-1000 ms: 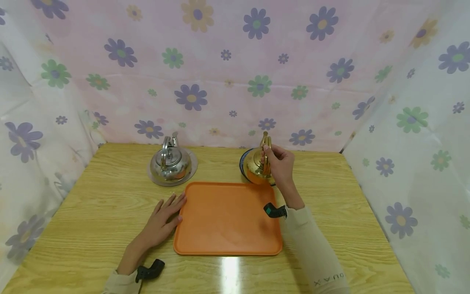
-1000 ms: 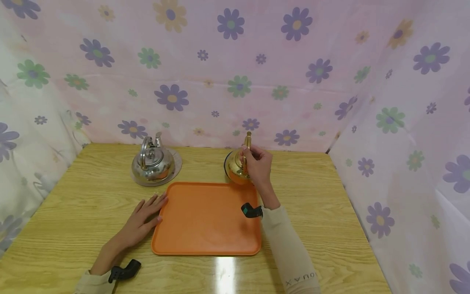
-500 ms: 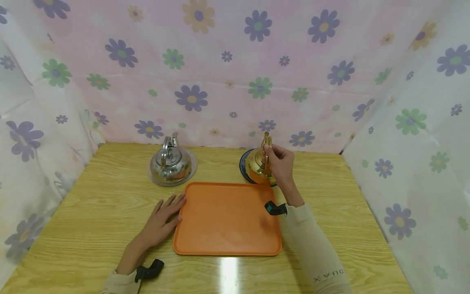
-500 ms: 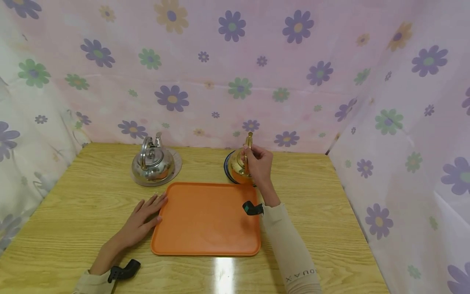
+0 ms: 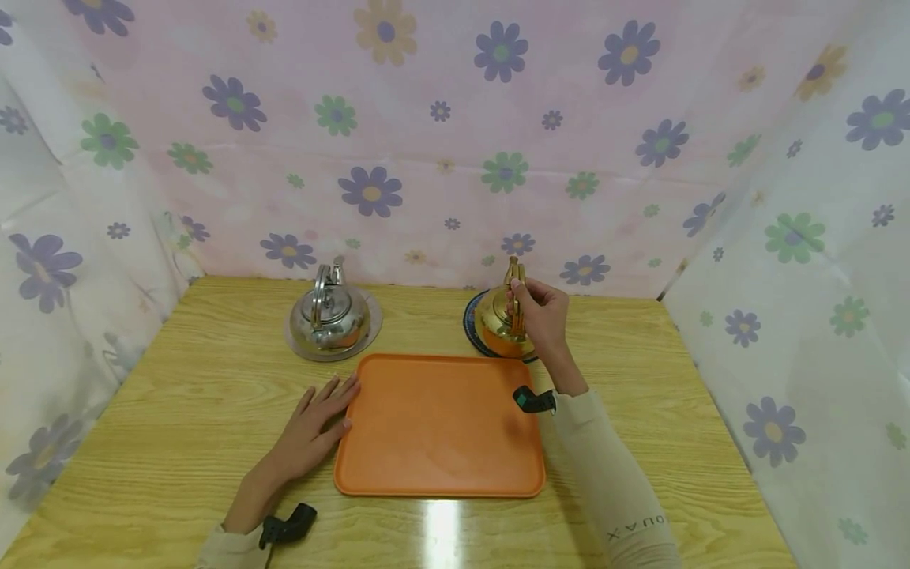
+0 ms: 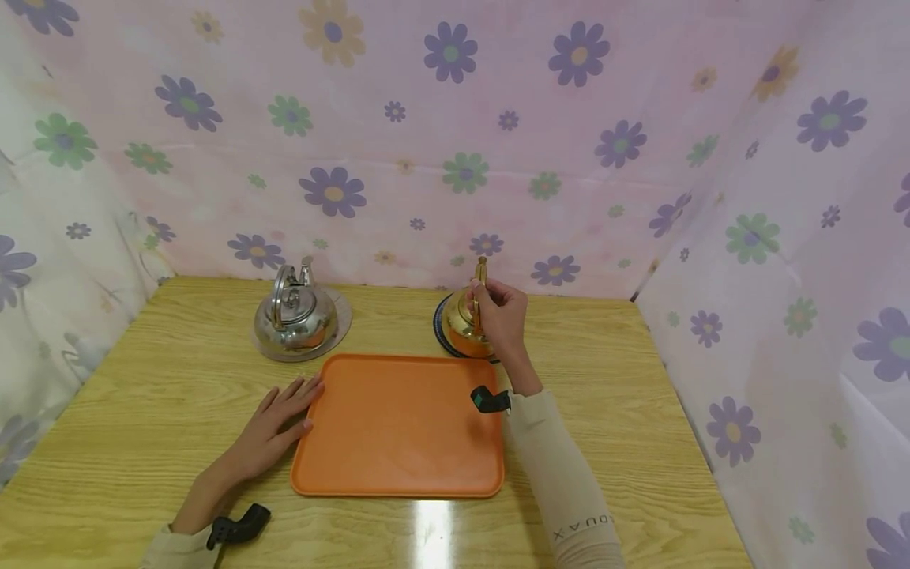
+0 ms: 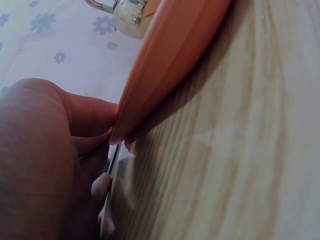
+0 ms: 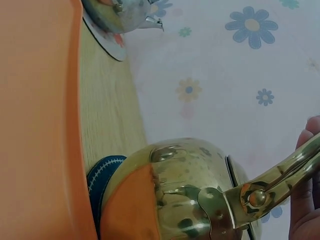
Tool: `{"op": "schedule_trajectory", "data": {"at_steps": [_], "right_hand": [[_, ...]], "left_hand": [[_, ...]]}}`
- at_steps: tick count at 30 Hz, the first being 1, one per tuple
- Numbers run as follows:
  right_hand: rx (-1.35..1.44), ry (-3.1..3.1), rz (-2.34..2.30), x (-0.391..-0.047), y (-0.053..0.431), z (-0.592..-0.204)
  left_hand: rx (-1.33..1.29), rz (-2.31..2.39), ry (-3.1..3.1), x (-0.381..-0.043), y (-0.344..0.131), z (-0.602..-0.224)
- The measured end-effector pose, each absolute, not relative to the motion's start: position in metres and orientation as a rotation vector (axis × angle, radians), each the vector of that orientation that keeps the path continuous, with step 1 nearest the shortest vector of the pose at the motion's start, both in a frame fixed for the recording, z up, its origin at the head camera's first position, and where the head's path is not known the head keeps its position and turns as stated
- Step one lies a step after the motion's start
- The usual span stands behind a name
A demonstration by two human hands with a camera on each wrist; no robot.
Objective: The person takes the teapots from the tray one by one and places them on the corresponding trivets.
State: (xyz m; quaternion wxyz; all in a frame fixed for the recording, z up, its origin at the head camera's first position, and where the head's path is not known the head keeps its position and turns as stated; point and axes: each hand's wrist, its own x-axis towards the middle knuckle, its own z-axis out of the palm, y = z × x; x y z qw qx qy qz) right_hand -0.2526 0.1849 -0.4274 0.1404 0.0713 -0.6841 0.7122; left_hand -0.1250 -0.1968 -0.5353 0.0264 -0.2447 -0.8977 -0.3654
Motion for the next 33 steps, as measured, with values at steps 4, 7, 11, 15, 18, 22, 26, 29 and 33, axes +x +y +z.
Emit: {"op": "schedule_trajectory", "data": {"at_steps": [4, 7, 11, 15, 18, 22, 26, 29, 33], "right_hand": [[0.171, -1.971, 2.085, -0.2512, 0.1829, -0.4268], [0.157, -1.957, 2.090, -0.2513, 0.1825, -0.4277], [0.134, -1.949, 2.115, -0.2544, 0.1840, -0.4305], [0.085, -1.939, 2.161, -0.2574, 0.1842, -0.4325], [0.054, -1.939, 2.169, -0.2580, 0.1826, -0.4328], [0.060, -1.947, 2.150, -0.2577, 0.1822, -0.4344], [0.073, -1.959, 2.144, -0.2568, 0.1832, -0.4352], [0.064, -1.962, 2.150, -0.2553, 0.1831, -0.4332], [0.059, -1.961, 2.165, -0.2542, 0.1822, -0.4309]], "left_hand": [[-0.758, -1.120, -2.768, -0.1247, -0.1970, -0.5360], [-0.762, -1.117, -2.756, -0.1250, -0.1968, -0.5367], [-0.758, -1.124, -2.757, -0.1256, -0.1964, -0.5371], [-0.750, -1.126, -2.774, -0.1252, -0.1969, -0.5366], [-0.748, -1.126, -2.779, -0.1249, -0.1975, -0.5367], [-0.755, -1.124, -2.764, -0.1244, -0.1974, -0.5370], [-0.756, -1.129, -2.747, -0.1237, -0.1971, -0.5373], [-0.753, -1.133, -2.743, -0.1241, -0.1968, -0.5376], [-0.753, -1.135, -2.741, -0.1253, -0.1969, -0.5378]]}}
